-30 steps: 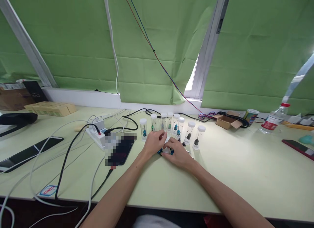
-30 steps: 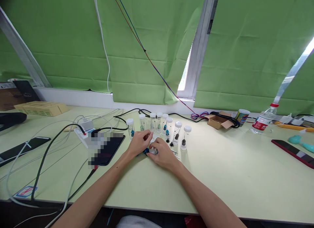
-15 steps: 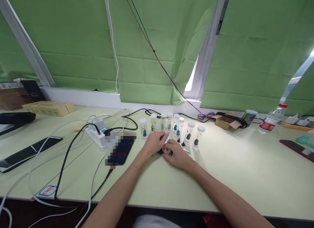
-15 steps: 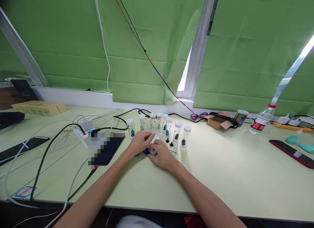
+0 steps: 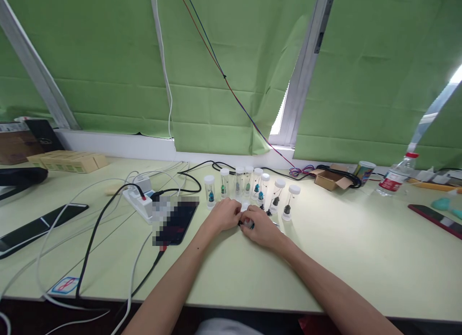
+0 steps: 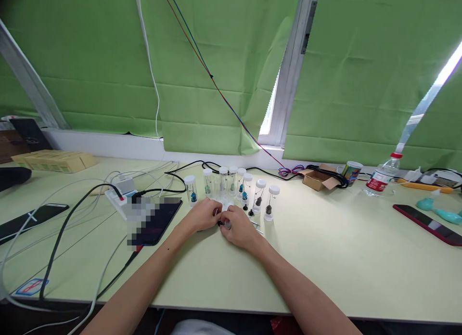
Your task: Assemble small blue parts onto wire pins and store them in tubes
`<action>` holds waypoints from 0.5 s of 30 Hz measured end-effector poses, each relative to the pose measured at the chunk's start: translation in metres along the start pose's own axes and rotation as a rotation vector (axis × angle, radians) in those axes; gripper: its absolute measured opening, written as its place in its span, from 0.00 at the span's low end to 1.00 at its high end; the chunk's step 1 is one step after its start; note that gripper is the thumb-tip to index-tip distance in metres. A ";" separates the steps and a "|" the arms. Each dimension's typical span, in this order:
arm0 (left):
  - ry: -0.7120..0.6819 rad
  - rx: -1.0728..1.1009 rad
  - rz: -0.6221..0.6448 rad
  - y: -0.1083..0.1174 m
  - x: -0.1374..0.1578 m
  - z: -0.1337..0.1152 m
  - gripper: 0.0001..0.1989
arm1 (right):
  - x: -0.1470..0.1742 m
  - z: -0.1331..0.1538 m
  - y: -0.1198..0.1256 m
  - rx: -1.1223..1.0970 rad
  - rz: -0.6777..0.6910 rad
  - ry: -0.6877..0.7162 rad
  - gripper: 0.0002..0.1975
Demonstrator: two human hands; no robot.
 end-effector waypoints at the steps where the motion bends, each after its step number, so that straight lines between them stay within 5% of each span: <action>1: -0.005 0.002 0.005 0.000 0.000 0.000 0.11 | 0.000 0.000 0.000 0.003 -0.001 -0.007 0.04; 15: -0.040 0.076 0.026 0.007 0.000 -0.007 0.11 | -0.003 -0.003 -0.003 0.021 -0.012 -0.067 0.03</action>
Point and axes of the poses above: each hand's wrist, its own x-axis away from the middle knuckle, its own y-axis out of the back of the hand, z = x × y, the point moved 2 cm from there along -x, towards the middle knuckle, and after that the axes turned 13 degrees about -y, right-handed, at the moved point
